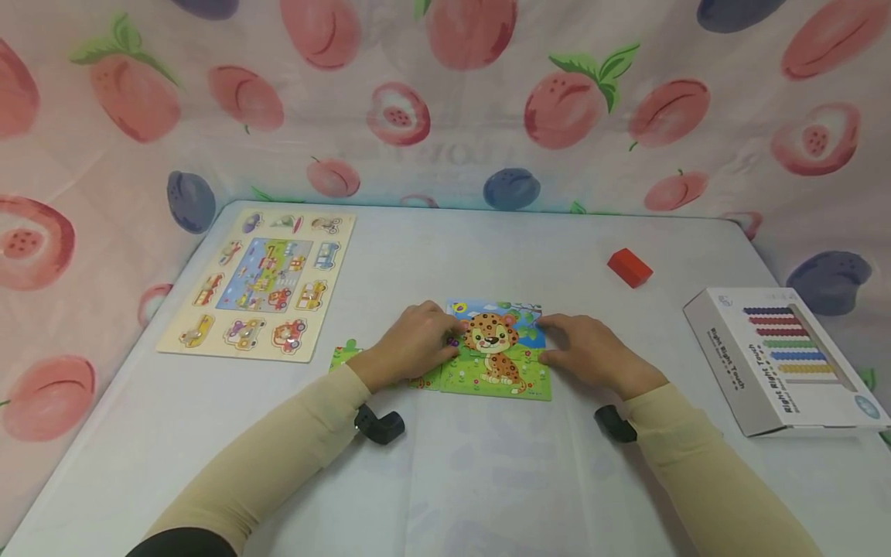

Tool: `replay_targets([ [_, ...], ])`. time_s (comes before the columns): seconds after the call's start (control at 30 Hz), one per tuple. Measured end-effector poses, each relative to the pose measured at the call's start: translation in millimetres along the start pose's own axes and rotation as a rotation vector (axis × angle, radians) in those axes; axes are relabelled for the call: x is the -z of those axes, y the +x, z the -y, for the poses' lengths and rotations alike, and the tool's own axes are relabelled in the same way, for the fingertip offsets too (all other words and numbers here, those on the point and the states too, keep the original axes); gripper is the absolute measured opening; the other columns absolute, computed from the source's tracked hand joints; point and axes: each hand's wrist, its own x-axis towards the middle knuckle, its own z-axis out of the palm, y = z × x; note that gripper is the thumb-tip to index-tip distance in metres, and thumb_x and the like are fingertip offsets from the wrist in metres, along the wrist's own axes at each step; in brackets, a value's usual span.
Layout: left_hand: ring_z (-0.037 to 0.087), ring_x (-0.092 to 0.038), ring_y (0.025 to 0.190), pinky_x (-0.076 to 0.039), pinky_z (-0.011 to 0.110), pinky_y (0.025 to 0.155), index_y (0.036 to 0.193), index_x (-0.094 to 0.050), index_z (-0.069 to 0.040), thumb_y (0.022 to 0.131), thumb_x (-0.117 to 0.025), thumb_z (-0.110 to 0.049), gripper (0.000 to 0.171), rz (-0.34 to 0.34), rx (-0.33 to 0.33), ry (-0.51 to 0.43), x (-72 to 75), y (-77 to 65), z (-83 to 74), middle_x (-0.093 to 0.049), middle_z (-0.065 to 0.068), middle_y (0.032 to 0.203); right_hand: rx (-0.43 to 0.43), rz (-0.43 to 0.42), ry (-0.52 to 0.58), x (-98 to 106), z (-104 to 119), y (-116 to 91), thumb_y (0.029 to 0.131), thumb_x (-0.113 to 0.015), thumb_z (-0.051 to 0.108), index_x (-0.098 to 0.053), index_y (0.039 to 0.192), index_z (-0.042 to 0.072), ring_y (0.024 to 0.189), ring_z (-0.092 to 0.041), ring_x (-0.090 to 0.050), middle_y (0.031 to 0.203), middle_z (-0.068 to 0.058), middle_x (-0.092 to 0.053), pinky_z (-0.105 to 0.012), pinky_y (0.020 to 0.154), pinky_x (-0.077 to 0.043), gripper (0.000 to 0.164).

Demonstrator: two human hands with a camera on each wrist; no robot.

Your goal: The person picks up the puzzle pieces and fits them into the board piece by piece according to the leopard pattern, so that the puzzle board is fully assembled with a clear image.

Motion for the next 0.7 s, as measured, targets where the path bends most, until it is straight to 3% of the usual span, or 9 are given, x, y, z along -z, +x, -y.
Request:
replay_targets([
  [0.43, 0.024, -0.057, 0.108, -0.044, 0.044, 0.095, 0.115, -0.075, -0.013, 0.092, -0.073, -0.019, 0.024, 0.043, 0.011, 0.024, 5.0, 3.5, -1.0, -0.072, -0.001, 0.105, -0.002, 0.005, 0.002, 0.1, -0.5, -0.1, 0.09, -0.074, 0.02, -0.052, 0.143, 0.002, 0.133, -0.045, -0.043, 0.143, -0.024, -0.05, -0.061, 0.108, -0.033, 0.06],
  [0.7, 0.025, -0.056, 0.113, -0.043, 0.045, 0.099, 0.118, -0.073, -0.012, 0.091, -0.074, -0.023, 0.029, 0.037, 0.022, -0.017, 4.4, 3.3, 0.9, -0.071, 0.001, 0.111, -0.005, 0.006, 0.009, 0.5, 0.6, 0.0, 0.09, -0.074, 0.02, -0.052, 0.143, 0.002, 0.133, -0.045, -0.042, 0.144, -0.023, -0.05, -0.06, 0.108, -0.033, 0.06],
])
